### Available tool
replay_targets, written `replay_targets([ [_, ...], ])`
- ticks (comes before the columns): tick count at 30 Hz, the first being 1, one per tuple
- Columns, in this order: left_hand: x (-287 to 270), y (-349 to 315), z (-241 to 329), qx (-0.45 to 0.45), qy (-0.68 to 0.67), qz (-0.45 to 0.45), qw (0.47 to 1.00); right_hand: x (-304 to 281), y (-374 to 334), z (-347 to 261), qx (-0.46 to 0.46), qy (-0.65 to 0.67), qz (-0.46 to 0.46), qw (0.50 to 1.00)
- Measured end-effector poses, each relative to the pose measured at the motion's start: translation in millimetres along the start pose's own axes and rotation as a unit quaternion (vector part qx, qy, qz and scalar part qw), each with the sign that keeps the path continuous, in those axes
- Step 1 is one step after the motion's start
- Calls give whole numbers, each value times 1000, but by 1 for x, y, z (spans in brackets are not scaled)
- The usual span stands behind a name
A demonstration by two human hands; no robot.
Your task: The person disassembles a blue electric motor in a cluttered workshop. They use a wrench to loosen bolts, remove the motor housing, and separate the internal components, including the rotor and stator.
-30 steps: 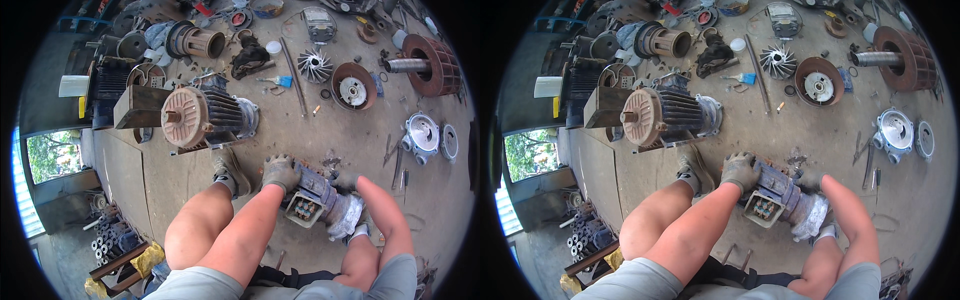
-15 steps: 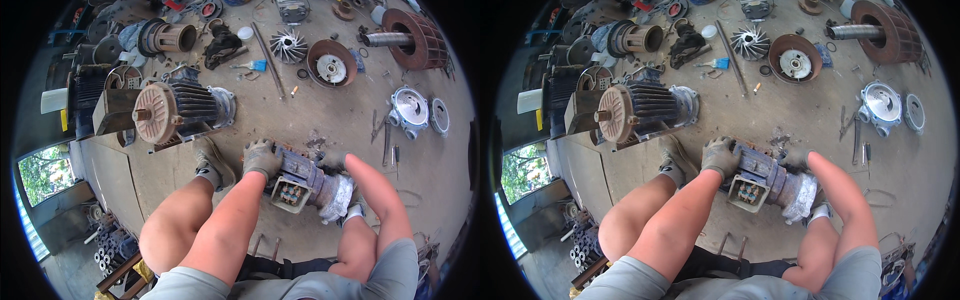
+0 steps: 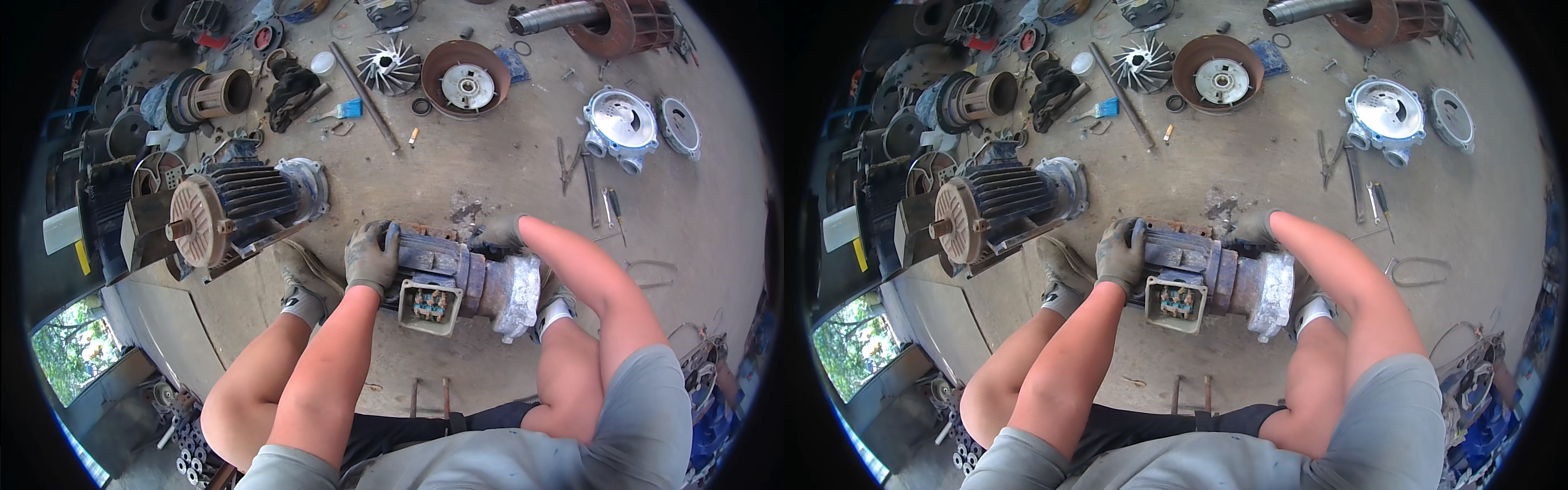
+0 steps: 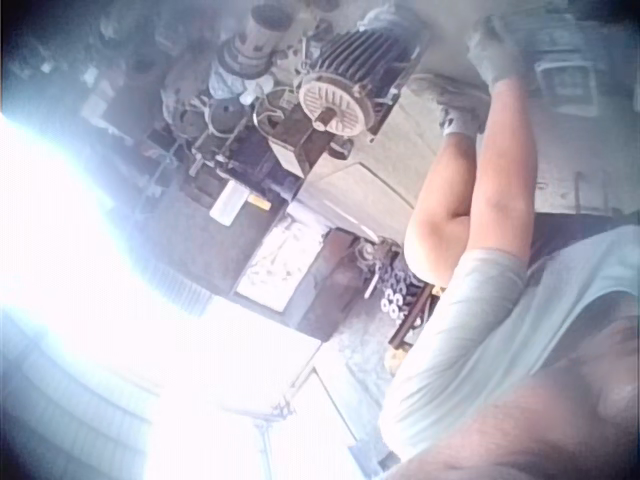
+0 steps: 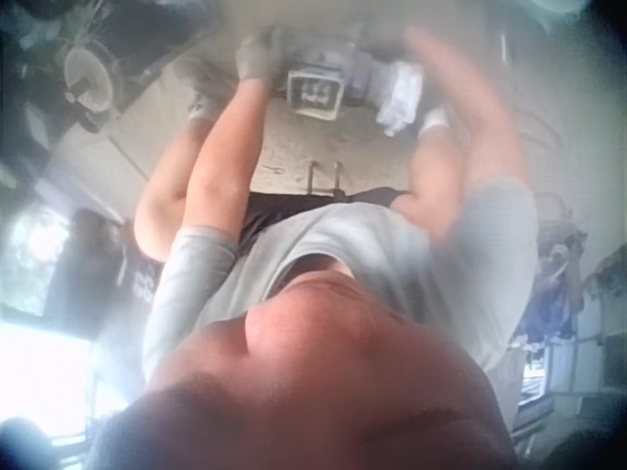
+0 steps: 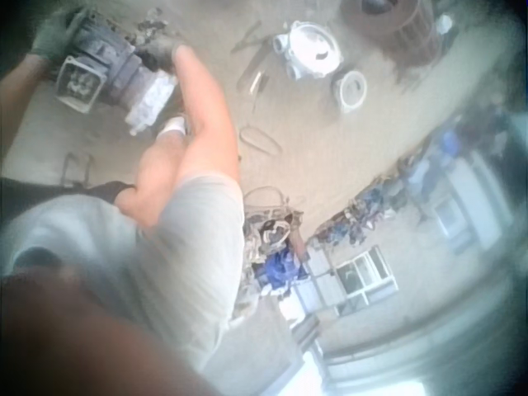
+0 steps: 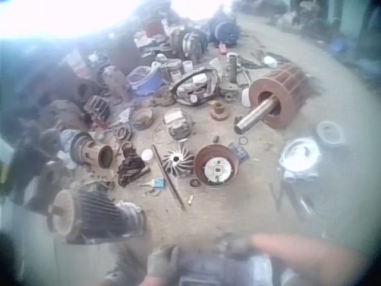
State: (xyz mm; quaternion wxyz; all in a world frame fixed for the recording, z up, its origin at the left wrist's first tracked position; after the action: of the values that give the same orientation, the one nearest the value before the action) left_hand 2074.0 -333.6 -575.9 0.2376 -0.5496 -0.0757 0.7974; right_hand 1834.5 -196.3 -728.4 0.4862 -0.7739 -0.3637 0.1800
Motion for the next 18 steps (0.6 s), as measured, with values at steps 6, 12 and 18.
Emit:
replay_targets([
  [6, -27, -7, -28, -51, -238, 85, 966, -1, 12, -1, -36, -37, 56, 997],
  [12, -17, -24, -53, -114, 12, 86, 990, -5, 11, -10, -12, -88, -6, 996],
  [18, 1, -29, -70, -180, -39, 88, 979, -10, 1, -16, -47, -120, 45, 991],
])
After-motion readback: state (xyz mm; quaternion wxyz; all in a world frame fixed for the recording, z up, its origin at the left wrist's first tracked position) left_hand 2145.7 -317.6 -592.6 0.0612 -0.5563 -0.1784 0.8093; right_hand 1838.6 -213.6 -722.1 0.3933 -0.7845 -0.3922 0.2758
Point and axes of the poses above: each hand's wrist, its own y-axis towards the middle knuckle, its own x-axis out of the palm, z = x × y, the point moved 9 cm from there along y, towards the middle knuckle, and after that the axes turned 2 degrees about -z, right-handed, at the moved point
